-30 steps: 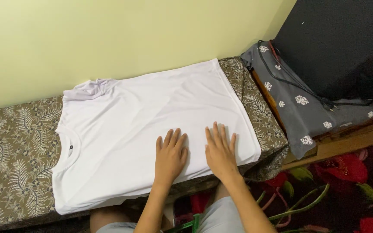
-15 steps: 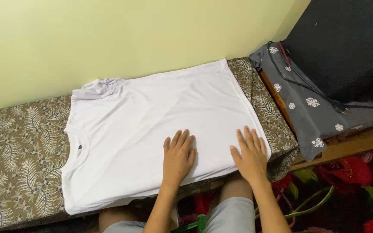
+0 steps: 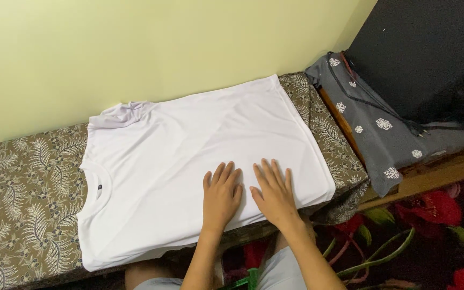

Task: Smoothing out a white t-shirt on a flat surface in preparation for folding.

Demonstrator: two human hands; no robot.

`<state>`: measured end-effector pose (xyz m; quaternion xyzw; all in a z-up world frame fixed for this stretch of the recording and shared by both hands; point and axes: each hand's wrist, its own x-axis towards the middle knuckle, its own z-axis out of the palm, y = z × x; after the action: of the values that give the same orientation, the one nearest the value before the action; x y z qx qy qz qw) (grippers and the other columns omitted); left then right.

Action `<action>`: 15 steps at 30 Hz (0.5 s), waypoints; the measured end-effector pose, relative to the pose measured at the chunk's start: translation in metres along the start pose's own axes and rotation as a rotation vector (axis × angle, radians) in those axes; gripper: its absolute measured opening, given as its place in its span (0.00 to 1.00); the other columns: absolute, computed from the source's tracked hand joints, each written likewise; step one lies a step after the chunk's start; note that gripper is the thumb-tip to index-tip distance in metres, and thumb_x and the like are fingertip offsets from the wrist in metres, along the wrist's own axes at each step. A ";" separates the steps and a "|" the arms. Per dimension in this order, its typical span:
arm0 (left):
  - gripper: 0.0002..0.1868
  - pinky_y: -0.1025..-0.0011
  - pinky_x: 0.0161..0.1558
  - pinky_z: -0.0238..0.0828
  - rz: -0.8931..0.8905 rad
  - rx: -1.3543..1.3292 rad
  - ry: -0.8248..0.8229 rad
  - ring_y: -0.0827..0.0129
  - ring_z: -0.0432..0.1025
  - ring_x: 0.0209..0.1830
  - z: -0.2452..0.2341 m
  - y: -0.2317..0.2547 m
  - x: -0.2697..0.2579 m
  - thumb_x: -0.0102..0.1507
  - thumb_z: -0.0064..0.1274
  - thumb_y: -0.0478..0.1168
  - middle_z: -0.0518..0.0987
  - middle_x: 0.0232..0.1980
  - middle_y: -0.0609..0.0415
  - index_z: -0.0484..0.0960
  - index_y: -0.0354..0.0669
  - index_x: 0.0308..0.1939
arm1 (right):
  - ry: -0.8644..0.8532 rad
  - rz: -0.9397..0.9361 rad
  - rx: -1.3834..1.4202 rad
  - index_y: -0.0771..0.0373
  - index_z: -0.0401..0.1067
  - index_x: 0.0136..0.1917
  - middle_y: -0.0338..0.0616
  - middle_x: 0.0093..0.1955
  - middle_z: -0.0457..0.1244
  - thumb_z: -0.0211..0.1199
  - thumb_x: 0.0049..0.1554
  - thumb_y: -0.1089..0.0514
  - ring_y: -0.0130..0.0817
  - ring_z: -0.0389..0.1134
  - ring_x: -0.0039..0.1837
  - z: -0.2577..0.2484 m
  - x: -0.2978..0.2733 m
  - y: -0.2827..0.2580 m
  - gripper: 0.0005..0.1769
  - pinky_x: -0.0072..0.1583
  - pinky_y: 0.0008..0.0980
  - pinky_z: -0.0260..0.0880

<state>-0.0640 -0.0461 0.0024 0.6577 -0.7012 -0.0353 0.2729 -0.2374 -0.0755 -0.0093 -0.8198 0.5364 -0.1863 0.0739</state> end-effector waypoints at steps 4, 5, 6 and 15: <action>0.21 0.47 0.72 0.48 -0.004 -0.041 -0.006 0.57 0.59 0.75 -0.006 0.000 -0.001 0.62 0.53 0.41 0.71 0.71 0.51 0.79 0.46 0.60 | -0.049 -0.066 -0.045 0.58 0.57 0.78 0.50 0.83 0.46 0.54 0.62 0.43 0.49 0.39 0.84 -0.012 0.002 0.013 0.35 0.78 0.59 0.31; 0.21 0.46 0.72 0.46 -0.017 -0.059 -0.026 0.57 0.58 0.76 -0.006 -0.002 0.000 0.62 0.53 0.41 0.71 0.72 0.51 0.79 0.46 0.60 | -0.071 -0.039 -0.027 0.58 0.56 0.78 0.48 0.83 0.46 0.53 0.62 0.42 0.47 0.39 0.84 -0.017 0.004 0.024 0.35 0.78 0.54 0.33; 0.22 0.46 0.71 0.45 -0.030 -0.076 -0.046 0.57 0.58 0.76 -0.004 -0.004 0.001 0.61 0.54 0.42 0.71 0.72 0.51 0.79 0.47 0.60 | -0.094 -0.013 -0.008 0.57 0.56 0.78 0.47 0.83 0.45 0.53 0.62 0.40 0.45 0.40 0.84 -0.022 0.005 0.036 0.36 0.79 0.50 0.34; 0.24 0.40 0.70 0.46 -0.050 0.088 -0.045 0.55 0.55 0.76 0.010 0.009 0.009 0.63 0.53 0.44 0.66 0.74 0.48 0.75 0.49 0.64 | 0.083 0.024 -0.097 0.59 0.56 0.78 0.48 0.83 0.46 0.52 0.62 0.40 0.45 0.43 0.83 -0.020 -0.014 0.099 0.37 0.78 0.49 0.37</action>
<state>-0.0767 -0.0566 0.0010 0.6855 -0.6913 -0.0258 0.2269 -0.3343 -0.1016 -0.0261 -0.8075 0.5572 -0.1932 0.0138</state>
